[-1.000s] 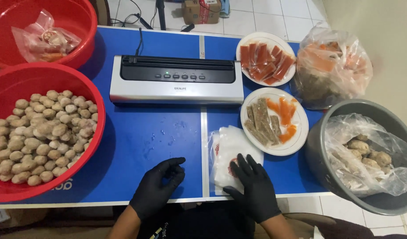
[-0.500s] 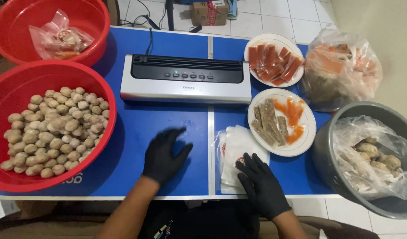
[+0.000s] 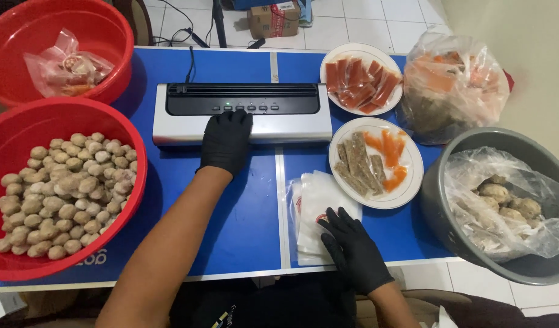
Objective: Vacuum sealing meatballs and sliced meat into plastic bags using a vacuum sealing machine.
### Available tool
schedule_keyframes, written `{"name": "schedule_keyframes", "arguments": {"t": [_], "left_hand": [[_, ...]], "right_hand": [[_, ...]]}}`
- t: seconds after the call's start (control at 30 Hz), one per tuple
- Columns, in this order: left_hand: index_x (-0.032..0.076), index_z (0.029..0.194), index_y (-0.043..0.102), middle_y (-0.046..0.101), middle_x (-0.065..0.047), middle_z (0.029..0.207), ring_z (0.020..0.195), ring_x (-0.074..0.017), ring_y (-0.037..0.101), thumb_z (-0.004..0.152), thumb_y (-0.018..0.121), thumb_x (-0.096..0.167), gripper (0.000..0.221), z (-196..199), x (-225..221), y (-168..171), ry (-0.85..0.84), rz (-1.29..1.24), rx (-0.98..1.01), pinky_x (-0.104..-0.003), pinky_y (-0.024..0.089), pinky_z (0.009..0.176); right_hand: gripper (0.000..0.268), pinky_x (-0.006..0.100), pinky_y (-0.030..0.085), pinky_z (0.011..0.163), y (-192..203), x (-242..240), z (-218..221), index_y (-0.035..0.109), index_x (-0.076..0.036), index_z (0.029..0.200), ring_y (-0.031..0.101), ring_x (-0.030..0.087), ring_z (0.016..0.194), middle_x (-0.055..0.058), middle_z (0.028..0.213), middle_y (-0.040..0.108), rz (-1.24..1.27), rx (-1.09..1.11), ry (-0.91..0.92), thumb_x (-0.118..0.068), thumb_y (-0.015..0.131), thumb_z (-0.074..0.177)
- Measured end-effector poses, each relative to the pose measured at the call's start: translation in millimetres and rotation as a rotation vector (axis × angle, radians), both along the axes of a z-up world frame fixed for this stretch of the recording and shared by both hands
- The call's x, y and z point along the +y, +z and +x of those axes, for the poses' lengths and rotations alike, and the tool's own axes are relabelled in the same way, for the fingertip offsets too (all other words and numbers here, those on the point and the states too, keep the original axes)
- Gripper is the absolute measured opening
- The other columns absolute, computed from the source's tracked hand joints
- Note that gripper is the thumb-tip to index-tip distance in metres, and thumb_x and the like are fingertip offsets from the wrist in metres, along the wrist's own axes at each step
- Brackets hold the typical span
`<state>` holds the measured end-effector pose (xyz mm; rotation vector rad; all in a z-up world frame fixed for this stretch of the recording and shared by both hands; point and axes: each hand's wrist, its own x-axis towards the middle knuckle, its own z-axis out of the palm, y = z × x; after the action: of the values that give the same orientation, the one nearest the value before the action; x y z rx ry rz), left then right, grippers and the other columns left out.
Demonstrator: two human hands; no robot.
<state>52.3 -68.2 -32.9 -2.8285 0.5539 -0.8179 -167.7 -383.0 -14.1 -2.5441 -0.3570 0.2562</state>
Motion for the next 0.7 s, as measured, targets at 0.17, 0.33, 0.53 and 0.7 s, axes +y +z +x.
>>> {"name": "schedule_keyframes", "arguments": {"t": [0.17,0.33,0.53,0.7], "left_hand": [[0.013,0.118,0.067,0.069,-0.008,0.108,0.092,-0.0321,0.067,0.069,0.077,0.017,0.050,3.7,5.1,3.9,-0.023,0.024,0.006,-0.044,0.052,0.085],[0.016,0.116,0.070,0.072,-0.007,0.109,0.089,-0.0341,0.066,0.073,0.071,0.019,0.043,-2.7,4.4,49.9,-0.083,-0.081,-0.082,-0.047,0.048,0.079],[0.022,0.118,0.073,0.075,-0.006,0.103,0.088,-0.0349,0.067,0.083,0.071,0.023,0.036,34.6,8.5,100.3,-0.079,-0.097,-0.154,-0.050,0.043,0.088],[0.024,0.120,0.072,0.073,-0.004,0.100,0.085,-0.0337,0.066,0.097,0.065,0.029,0.024,93.9,13.8,111.4,-0.040,-0.025,-0.240,-0.048,0.043,0.080]], "right_hand": [[0.048,0.050,0.028,0.120,5.8,-1.0,0.4,0.059,-0.019,0.145,0.035,0.030,0.152,0.005,0.157,0.050,0.031,0.002,-0.005,-0.038,0.050,0.102],[0.049,0.050,0.022,0.122,10.1,-1.9,1.3,0.057,-0.022,0.148,0.031,0.028,0.154,0.004,0.159,0.047,0.078,0.077,-0.031,-0.039,0.048,0.102],[0.048,0.050,0.023,0.122,9.2,-3.8,1.8,0.058,-0.020,0.147,0.031,0.028,0.154,0.004,0.159,0.047,0.087,0.062,-0.007,-0.037,0.048,0.103],[0.048,0.051,0.024,0.121,10.4,-2.9,3.8,0.060,-0.021,0.145,0.032,0.027,0.153,0.004,0.158,0.049,0.071,0.082,-0.036,-0.039,0.047,0.102]]}}
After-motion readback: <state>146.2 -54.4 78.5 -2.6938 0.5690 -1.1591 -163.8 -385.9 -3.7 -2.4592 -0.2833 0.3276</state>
